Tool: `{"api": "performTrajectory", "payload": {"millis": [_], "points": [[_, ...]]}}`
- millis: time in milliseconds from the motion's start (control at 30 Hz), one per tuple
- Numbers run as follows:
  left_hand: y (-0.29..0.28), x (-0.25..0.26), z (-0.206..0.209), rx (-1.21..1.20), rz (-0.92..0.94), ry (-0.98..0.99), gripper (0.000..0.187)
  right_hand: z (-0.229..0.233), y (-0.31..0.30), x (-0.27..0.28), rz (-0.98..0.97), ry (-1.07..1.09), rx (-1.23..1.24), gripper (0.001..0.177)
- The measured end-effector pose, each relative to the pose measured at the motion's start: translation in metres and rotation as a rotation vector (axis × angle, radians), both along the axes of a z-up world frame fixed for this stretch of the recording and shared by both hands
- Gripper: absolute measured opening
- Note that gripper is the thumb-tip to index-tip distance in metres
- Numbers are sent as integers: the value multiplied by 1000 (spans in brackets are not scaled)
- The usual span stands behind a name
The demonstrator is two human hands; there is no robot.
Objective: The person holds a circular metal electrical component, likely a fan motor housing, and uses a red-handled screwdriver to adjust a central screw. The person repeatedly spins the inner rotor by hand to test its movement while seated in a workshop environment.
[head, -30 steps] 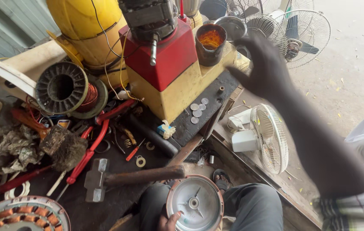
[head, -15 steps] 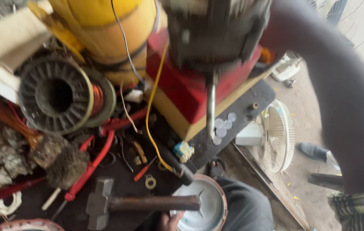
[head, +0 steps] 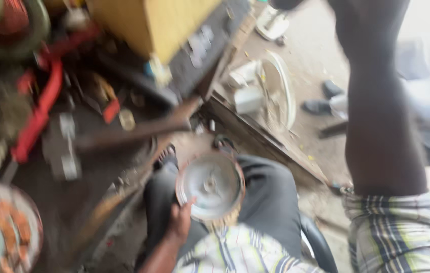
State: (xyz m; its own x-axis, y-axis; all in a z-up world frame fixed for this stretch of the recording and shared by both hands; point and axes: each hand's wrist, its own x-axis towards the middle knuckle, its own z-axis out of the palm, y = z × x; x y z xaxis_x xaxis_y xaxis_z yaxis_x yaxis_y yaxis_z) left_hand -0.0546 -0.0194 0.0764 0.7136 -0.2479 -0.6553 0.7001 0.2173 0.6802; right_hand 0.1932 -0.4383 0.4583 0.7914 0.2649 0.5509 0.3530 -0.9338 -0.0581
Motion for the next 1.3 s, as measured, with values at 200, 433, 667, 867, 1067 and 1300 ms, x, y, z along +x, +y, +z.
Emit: {"api": "performTrajectory", "payload": {"millis": [200, 433, 667, 867, 1067, 1300], "points": [[-16, -5, 90, -134, -33, -437, 47, -68, 102, -275, -193, 193, 1016, 49], [-39, -31, 141, -63, -175, -495, 37, -82, 162, -415, -283, 116, 287, 59], [-78, -35, 113, -60, -285, -441, 34, -58, 168, -418, -406, 306, -134, 57], [-112, -24, 86, -42, -407, -372, 39, -80, 153, -409, -432, 445, -249, 65], [-139, -21, 76, -50, -561, -386, 44, -117, 130, -403, -535, 608, -197, 65], [-162, -19, 67, -176, -676, -374, 51, -130, 120, -415, -645, 682, -196, 62]]}}
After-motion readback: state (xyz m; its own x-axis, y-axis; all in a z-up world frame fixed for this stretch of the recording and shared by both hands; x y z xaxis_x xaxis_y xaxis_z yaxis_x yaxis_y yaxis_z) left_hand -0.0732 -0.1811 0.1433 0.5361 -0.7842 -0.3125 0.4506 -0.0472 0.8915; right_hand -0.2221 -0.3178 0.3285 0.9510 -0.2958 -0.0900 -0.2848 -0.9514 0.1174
